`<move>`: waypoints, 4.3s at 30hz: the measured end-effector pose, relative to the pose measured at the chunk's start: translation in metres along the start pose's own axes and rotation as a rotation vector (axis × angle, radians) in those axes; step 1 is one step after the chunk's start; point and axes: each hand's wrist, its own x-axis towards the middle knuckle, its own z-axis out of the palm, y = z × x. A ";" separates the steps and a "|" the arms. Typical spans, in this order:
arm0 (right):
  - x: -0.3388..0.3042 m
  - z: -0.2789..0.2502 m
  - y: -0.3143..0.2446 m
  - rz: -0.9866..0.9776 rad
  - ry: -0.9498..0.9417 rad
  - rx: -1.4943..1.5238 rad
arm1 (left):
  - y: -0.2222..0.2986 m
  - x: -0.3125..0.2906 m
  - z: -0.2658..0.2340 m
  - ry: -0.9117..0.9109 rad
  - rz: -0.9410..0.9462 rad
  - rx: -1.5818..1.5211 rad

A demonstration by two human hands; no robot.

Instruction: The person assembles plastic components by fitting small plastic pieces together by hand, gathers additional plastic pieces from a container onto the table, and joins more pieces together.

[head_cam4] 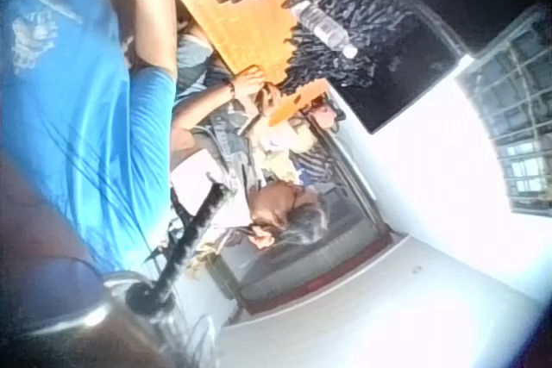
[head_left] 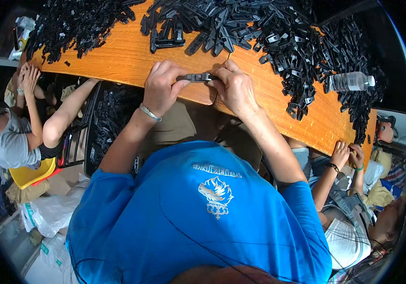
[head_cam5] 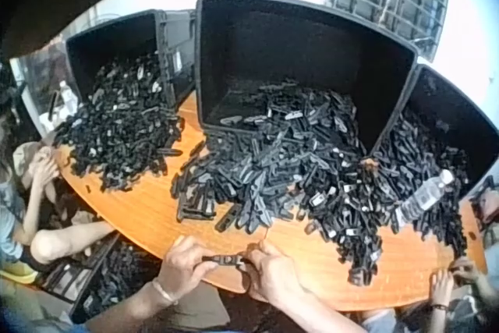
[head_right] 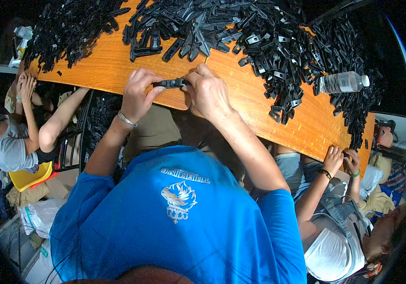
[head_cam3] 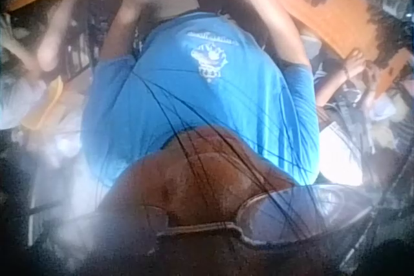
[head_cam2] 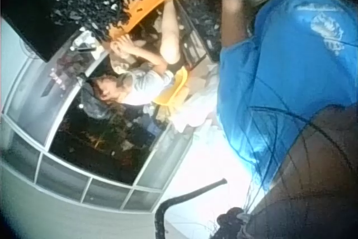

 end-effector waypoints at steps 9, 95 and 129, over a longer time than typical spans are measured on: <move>0.040 0.020 0.005 -0.243 -0.091 -0.071 | -0.010 0.011 0.003 0.002 -0.033 -0.148; 0.036 0.035 0.007 -0.320 -0.090 0.131 | -0.007 -0.001 -0.020 -0.046 -0.140 -0.162; -0.001 -0.043 0.049 0.192 0.100 -0.003 | -0.002 0.024 -0.003 0.001 0.058 0.189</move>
